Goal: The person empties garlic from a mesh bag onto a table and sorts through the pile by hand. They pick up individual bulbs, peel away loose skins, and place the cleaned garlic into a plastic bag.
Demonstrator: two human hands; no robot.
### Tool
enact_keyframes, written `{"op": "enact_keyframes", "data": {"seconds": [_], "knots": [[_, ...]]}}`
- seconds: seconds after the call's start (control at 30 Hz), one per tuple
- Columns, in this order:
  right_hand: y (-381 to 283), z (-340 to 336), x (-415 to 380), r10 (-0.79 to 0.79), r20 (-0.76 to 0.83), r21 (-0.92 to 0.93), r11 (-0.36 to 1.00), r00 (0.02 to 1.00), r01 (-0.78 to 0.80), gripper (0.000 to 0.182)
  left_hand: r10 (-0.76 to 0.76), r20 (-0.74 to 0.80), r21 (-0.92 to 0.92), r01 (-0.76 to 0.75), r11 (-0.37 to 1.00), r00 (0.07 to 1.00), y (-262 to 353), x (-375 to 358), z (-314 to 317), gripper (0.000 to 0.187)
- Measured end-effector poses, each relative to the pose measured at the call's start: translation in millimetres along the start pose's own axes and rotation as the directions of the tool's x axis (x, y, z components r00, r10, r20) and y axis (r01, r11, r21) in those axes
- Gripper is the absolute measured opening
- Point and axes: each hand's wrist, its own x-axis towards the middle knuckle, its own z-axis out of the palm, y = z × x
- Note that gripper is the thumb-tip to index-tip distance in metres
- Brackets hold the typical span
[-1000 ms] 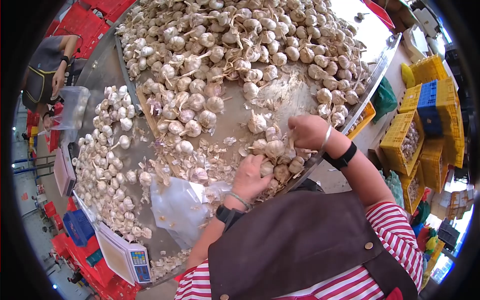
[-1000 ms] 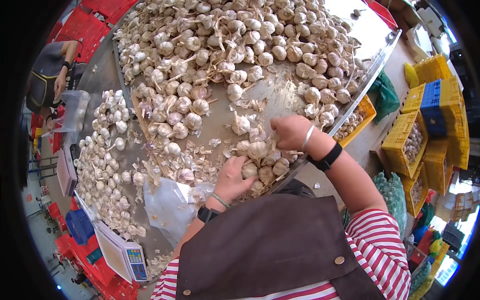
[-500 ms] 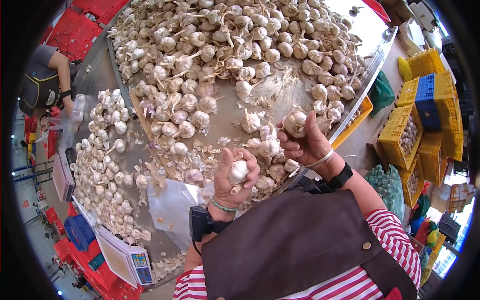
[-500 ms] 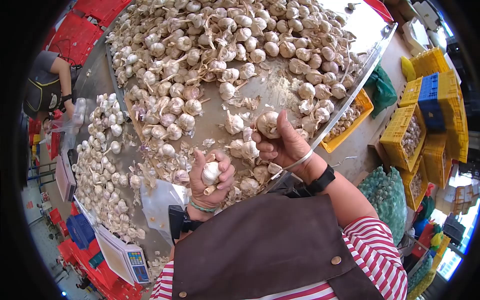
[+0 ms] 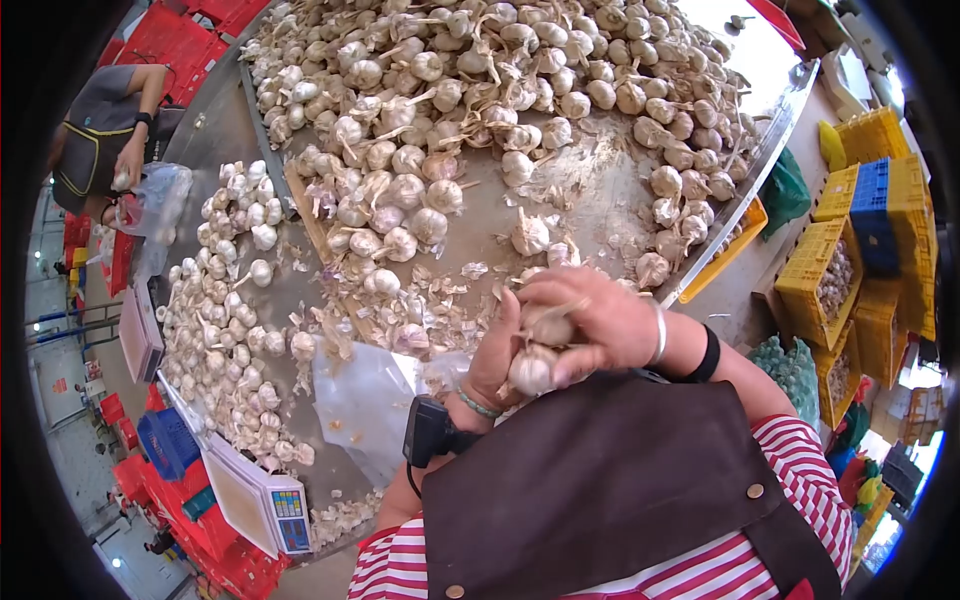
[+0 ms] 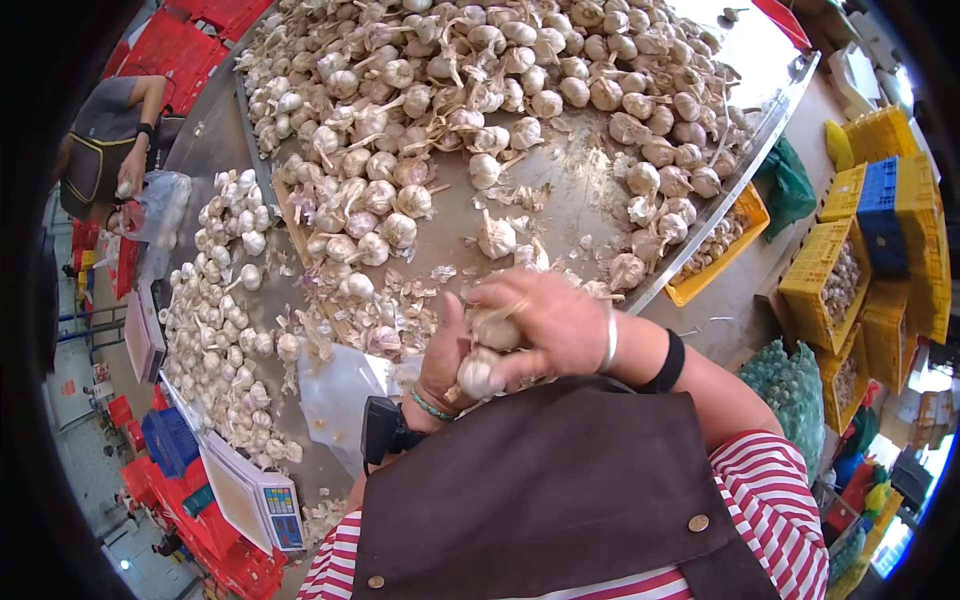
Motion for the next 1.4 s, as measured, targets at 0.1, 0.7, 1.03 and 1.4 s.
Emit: {"op": "enact_keyframes", "data": {"seconds": [0.1,0.7,1.03,1.4], "knots": [[1.5,9.9,0.0,0.071,-0.115,0.251,0.967,0.991,-0.040,0.082,0.084,0.061,0.052,-0.088,0.995,0.995,7.5,-10.6,-44.8,0.065],[46.9,21.0,1.8,0.411,0.092,-0.348,0.867,0.907,-0.358,0.043,0.621,0.345,0.896,-0.049,-0.442,0.704,34.3,21.0,-52.3,0.038],[40.3,-43.4,-52.9,0.595,-0.107,0.976,-0.089,0.797,0.198,0.075,0.529,0.170,0.985,-0.158,-0.068,0.831,17.1,57.8,-65.9,0.037],[46.3,-6.7,-48.5,0.609,0.175,0.901,-0.416,0.774,0.124,0.052,0.106,-0.069,-0.003,-0.107,0.994,0.992,8.1,29.1,-27.0,0.037]]}}
